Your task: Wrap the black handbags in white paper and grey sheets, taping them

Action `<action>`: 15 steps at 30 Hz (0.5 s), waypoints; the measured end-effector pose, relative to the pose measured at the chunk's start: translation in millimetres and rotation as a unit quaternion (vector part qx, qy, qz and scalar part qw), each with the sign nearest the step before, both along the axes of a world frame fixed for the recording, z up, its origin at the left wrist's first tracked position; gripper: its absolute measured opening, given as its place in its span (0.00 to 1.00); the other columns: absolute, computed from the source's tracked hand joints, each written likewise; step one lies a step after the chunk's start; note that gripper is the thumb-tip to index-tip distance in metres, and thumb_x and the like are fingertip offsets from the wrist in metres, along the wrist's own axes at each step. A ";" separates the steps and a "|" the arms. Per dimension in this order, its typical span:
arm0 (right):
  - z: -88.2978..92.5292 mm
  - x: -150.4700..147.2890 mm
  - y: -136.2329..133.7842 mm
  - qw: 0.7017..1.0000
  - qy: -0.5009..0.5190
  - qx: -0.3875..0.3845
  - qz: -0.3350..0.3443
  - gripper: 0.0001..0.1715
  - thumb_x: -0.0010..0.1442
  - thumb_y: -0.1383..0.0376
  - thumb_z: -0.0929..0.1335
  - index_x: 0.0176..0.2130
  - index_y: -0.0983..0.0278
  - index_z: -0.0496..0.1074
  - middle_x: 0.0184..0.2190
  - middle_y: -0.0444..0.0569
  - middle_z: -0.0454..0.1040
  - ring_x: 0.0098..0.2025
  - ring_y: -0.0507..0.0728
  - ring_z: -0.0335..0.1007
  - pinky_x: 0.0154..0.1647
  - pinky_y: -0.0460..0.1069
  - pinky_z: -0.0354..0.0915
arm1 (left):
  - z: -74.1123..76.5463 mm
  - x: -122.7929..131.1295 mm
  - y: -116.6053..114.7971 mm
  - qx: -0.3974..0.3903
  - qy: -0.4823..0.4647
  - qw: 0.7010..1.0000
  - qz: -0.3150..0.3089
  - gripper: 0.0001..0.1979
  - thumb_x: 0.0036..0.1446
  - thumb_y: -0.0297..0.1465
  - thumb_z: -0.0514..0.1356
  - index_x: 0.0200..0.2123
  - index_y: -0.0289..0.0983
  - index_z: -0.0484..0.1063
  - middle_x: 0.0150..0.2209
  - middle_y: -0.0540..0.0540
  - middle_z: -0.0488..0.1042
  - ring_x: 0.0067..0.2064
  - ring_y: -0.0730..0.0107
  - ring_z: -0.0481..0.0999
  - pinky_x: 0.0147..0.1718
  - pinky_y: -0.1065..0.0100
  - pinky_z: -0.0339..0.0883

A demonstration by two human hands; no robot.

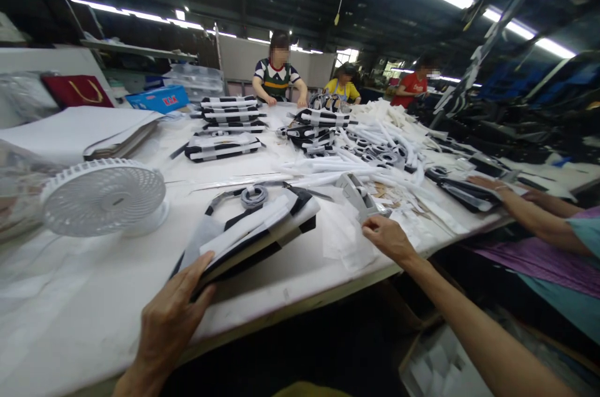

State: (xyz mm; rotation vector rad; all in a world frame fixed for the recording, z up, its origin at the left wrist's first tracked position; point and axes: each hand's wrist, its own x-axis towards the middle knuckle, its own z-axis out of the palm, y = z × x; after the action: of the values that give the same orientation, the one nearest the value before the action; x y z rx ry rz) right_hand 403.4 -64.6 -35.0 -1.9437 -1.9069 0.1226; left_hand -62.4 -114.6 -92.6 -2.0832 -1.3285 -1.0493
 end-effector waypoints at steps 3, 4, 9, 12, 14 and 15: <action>12.8 -22.9 -5.2 0.990 0.093 0.055 0.094 0.08 0.54 0.63 0.65 0.28 0.61 0.72 0.38 0.50 0.78 0.43 0.58 0.74 0.49 0.54 0.67 | -0.2 -0.6 -0.7 -0.018 -0.026 0.999 -0.007 0.24 0.67 0.33 0.56 0.65 0.42 0.61 0.53 0.47 0.77 0.45 0.60 0.81 0.45 0.66 0.74; 14.0 -34.4 -8.3 0.983 0.105 0.062 0.134 0.07 0.54 0.64 0.65 0.28 0.62 0.72 0.42 0.51 0.78 0.47 0.60 0.74 0.53 0.56 0.66 | 0.4 -0.7 -1.0 -0.024 -0.036 0.999 -0.008 0.23 0.67 0.34 0.56 0.64 0.42 0.62 0.52 0.47 0.77 0.45 0.60 0.81 0.46 0.65 0.74; -11.1 -106.1 -36.6 0.944 0.105 -0.024 0.311 0.08 0.50 0.73 0.66 0.30 0.62 0.74 0.59 0.54 0.70 0.64 0.62 0.63 0.65 0.61 0.59 | 6.1 -0.9 -1.9 -0.058 -0.082 0.995 0.010 0.20 0.66 0.36 0.56 0.60 0.39 0.67 0.52 0.45 0.77 0.47 0.59 0.80 0.50 0.63 0.73; -31.9 -139.9 -57.4 0.918 0.121 -0.077 0.369 0.09 0.48 0.74 0.67 0.30 0.62 0.75 0.58 0.53 0.72 0.64 0.62 0.63 0.67 0.61 0.56 | 9.3 -0.3 -1.8 -0.072 -0.107 0.991 0.019 0.20 0.66 0.37 0.56 0.59 0.40 0.68 0.52 0.46 0.77 0.48 0.59 0.80 0.51 0.62 0.73; -36.8 -150.6 -64.5 0.899 0.141 -0.093 0.404 0.08 0.50 0.73 0.69 0.31 0.62 0.76 0.57 0.52 0.73 0.62 0.61 0.65 0.68 0.61 0.56 | 10.4 0.4 -2.1 -0.081 -0.123 0.989 0.019 0.20 0.65 0.36 0.56 0.59 0.40 0.68 0.52 0.47 0.77 0.49 0.59 0.79 0.52 0.62 0.73; -36.6 -152.0 -64.2 0.892 0.153 -0.100 0.412 0.07 0.52 0.72 0.69 0.31 0.62 0.76 0.55 0.51 0.74 0.61 0.61 0.67 0.67 0.60 0.58 | 10.6 0.7 -2.4 -0.085 -0.131 0.988 0.017 0.20 0.65 0.36 0.56 0.58 0.40 0.68 0.52 0.47 0.77 0.49 0.59 0.79 0.52 0.62 0.73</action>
State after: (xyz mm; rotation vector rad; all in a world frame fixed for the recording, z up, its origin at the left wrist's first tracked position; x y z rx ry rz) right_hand 251.4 -128.9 -71.6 -0.9899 -2.4094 0.8381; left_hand -61.6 -117.0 -82.0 -2.0882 -1.6259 -1.2687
